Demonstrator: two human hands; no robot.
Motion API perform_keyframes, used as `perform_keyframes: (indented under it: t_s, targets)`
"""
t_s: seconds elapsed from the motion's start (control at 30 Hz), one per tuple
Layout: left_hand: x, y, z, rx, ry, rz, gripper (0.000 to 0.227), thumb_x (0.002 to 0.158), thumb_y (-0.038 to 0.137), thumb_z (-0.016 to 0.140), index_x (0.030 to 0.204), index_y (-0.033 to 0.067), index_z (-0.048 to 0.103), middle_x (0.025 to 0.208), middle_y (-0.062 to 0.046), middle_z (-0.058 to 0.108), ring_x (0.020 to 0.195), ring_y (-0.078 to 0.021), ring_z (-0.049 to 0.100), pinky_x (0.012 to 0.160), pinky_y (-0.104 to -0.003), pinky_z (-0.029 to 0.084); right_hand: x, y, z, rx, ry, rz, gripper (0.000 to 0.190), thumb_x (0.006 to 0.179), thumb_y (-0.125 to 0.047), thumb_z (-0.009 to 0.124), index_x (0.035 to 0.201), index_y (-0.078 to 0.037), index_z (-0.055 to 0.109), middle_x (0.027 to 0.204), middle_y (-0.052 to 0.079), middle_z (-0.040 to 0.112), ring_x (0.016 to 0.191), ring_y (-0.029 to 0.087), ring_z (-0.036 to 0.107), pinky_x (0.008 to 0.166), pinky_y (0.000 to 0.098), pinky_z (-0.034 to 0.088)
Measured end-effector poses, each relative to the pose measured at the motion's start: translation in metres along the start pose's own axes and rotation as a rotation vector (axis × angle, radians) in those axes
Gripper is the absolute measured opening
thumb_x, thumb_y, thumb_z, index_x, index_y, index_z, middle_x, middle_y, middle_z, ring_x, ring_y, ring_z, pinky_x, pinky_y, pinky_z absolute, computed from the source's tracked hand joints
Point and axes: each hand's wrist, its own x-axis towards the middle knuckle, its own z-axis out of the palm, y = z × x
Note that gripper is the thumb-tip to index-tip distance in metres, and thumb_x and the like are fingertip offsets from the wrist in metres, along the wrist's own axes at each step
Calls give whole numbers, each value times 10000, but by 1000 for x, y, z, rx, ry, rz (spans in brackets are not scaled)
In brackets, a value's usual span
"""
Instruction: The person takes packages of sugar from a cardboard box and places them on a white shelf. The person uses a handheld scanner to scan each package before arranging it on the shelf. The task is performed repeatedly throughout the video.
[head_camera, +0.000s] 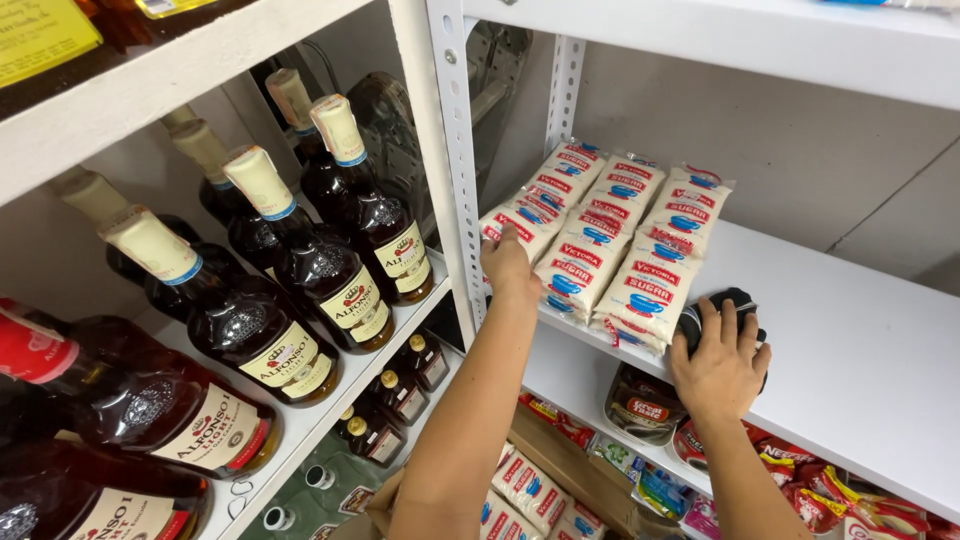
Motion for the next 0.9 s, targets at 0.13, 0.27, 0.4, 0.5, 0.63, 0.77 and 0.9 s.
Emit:
perform_keyframes:
  t_s: [0.13,0.27,0.4,0.5,0.63,0.77,0.9]
  targets:
    - [40,-21,-19,-16,10,10,497,1020,163,524,1479,20,398,1306,-196,608,1092,-296,693,892,-442,617,0,0,-1,-7,-1,-13,641,917,-418,558,1514,-192,507,1611,146,457,1511,426,336,1180,639,229]
    - [31,-5,-13,84,64,-58,464,1001,146,509,1447,33,450,1322,-167,604,1041,-267,690,846,-439,592,0,-1,-2,-1,1,-7,641,916,-418,559,1513,-190,508,1610,147,455,1513,426,332,1176,640,231]
    - [2,21,8,264,158,-158,397,994,155,558,1351,-16,537,1304,-146,587,957,-249,697,754,-451,609,1,0,-2,-12,-14,-2,636,923,-417,560,1516,-191,511,1616,137,456,1525,411,334,1191,633,236]
    - [28,12,-10,250,88,-122,362,992,140,580,1304,-44,572,1201,-157,622,885,-246,680,695,-433,596,0,0,0,-9,-9,-2,646,912,-413,560,1518,-193,510,1620,140,453,1523,414,328,1183,635,234]
    - [40,8,-35,185,-24,-102,346,979,116,574,1275,-61,603,1088,-176,689,837,-247,683,694,-398,581,1,0,-2,-11,-16,-7,657,899,-420,564,1514,-194,509,1613,145,450,1517,419,320,1177,640,228]
    - [15,26,-60,380,-96,-136,352,958,110,589,1286,-13,608,1089,-132,679,945,-227,647,810,-375,517,-2,1,-1,0,-18,-8,656,913,-416,554,1526,-191,501,1626,147,442,1527,424,315,1184,646,225]
    - [-15,34,-71,718,-179,-60,427,947,128,606,1361,30,576,1193,-129,660,1108,-246,604,909,-389,472,0,0,-1,-4,-18,-5,662,907,-419,553,1528,-196,500,1615,148,444,1520,425,315,1179,646,223]
